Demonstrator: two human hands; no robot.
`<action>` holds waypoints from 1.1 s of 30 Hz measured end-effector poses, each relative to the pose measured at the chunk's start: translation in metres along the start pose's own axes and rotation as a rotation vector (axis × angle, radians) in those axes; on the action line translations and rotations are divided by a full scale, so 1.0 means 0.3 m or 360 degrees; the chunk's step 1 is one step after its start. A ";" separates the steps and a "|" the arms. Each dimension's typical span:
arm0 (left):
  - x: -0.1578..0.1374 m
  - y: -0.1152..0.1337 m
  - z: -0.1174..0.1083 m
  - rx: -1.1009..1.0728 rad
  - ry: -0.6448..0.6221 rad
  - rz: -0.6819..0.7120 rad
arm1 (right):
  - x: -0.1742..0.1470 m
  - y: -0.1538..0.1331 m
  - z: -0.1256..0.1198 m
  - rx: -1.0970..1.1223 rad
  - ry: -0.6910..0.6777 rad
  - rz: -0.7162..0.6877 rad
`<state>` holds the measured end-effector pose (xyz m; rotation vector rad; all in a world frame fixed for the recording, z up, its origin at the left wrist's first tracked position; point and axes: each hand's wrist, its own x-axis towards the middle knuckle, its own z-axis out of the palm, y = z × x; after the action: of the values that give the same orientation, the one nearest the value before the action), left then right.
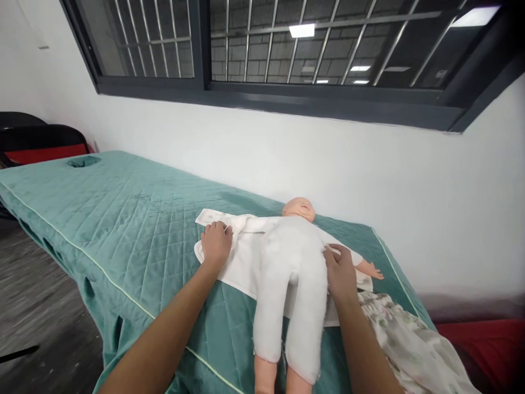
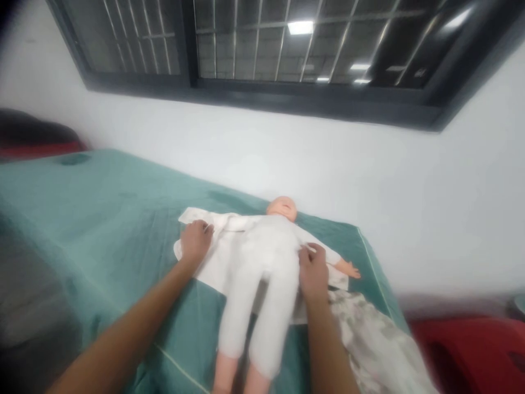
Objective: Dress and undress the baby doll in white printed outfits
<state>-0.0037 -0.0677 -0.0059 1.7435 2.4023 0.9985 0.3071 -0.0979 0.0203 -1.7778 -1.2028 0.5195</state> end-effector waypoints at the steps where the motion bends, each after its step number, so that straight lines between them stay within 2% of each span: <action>1: -0.002 0.004 -0.004 -0.0023 -0.0007 0.0047 | -0.003 0.001 0.002 0.0056 -0.0025 0.0000; 8: -0.022 0.042 -0.016 -0.0324 -0.0149 0.0325 | -0.005 0.002 0.010 0.0194 -0.0130 -0.0049; 10: -0.018 0.046 -0.013 -0.0442 -0.0198 0.0303 | -0.002 0.005 0.011 0.0196 -0.0143 -0.0045; 16: 0.041 0.058 -0.006 -0.0659 -0.0362 0.0021 | 0.009 0.024 0.019 0.0215 -0.0188 0.0003; 20: 0.087 0.099 -0.024 -0.0726 -0.0526 0.0099 | 0.013 0.026 0.021 0.0215 -0.0221 0.0009; 24: 0.106 0.173 -0.047 -0.0769 -0.0576 0.0232 | 0.006 0.014 0.023 0.0152 -0.0248 -0.0013; 28: 0.104 0.247 -0.047 -0.0758 -0.0590 0.0309 | -0.018 -0.006 0.036 0.0137 -0.0317 -0.0185; 33: 0.103 0.302 -0.045 -0.0677 -0.0581 0.0342 | -0.053 -0.035 0.046 0.0132 -0.0512 -0.0392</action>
<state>0.0568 -0.0318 0.0605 1.8458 1.6714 1.0087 0.2847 -0.1046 0.0202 -1.4856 -1.5738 0.7164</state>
